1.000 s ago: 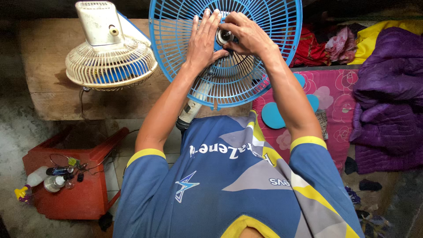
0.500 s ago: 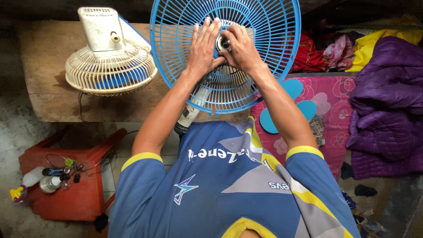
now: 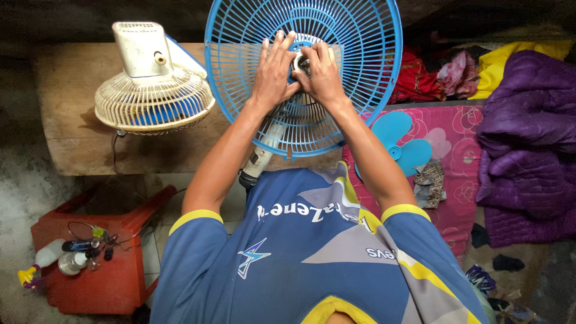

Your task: The person sits on the floor with a blue electric fan across their lap, unscrews and removes the front grille, then loosens the central blade cap by hand and detaches the blade assembly from the motor housing, setting the blades aside.

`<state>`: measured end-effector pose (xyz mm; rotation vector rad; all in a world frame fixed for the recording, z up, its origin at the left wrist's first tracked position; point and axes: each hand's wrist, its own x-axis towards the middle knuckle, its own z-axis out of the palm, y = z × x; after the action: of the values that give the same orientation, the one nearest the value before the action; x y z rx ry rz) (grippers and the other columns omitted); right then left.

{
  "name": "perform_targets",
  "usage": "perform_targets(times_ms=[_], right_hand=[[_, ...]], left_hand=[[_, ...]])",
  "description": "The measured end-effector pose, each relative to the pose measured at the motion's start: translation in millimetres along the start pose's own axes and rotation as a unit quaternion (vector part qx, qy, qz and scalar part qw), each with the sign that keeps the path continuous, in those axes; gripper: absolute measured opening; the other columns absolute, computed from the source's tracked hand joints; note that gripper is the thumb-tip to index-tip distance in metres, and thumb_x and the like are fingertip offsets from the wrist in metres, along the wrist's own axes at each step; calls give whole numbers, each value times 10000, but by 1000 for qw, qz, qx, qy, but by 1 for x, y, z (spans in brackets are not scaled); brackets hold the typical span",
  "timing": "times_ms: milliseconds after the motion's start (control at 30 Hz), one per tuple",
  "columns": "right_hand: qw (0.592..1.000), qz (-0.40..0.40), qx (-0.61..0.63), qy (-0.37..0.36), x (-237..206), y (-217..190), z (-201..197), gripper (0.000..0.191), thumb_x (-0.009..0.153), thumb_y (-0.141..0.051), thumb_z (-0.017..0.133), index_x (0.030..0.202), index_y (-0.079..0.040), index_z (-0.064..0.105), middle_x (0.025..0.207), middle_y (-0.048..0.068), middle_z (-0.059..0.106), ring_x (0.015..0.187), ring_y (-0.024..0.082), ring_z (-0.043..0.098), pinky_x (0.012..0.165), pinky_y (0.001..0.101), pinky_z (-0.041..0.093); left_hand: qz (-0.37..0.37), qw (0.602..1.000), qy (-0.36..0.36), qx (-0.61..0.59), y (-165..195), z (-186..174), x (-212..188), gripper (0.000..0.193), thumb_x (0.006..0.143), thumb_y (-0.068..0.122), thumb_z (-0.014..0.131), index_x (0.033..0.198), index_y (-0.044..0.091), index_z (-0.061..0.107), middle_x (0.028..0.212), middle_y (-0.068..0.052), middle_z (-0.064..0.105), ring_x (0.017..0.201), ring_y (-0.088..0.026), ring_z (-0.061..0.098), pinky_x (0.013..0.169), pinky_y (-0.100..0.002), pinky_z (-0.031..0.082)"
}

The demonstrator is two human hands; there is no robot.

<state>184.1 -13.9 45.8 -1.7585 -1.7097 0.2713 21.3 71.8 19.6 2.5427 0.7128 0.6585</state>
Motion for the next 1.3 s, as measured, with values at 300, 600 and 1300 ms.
perform_targets(times_ms=[300,600,1300], right_hand=[[983,12,154,-103,4,23,-29,581,868,27,780,1393,-11,533,1294,156,515,1172,293,619,1011,338,587],[990,-71,32,-118,9,19,-41,637,826,-122,865,1401,-94,593,1184,135,549,1114,341,563,986,443,470],[994,-59,15,-89,-4,9,-10,540,878,-74,761,1333,19,486,1253,237,500,1120,438,545,950,491,466]], left_hand=[[-7,1000,18,3,4,0,1,570,918,335,821,1334,34,573,1638,-166,360,1548,-383,271,1265,-603,183],[23,999,3,24,2,1,-3,563,981,291,721,1417,-6,522,1658,-204,321,1562,-407,240,1268,-617,177],[15,999,-30,32,2,2,-17,559,1031,164,572,1529,-37,417,1657,-226,321,1551,-388,307,1276,-568,209]])
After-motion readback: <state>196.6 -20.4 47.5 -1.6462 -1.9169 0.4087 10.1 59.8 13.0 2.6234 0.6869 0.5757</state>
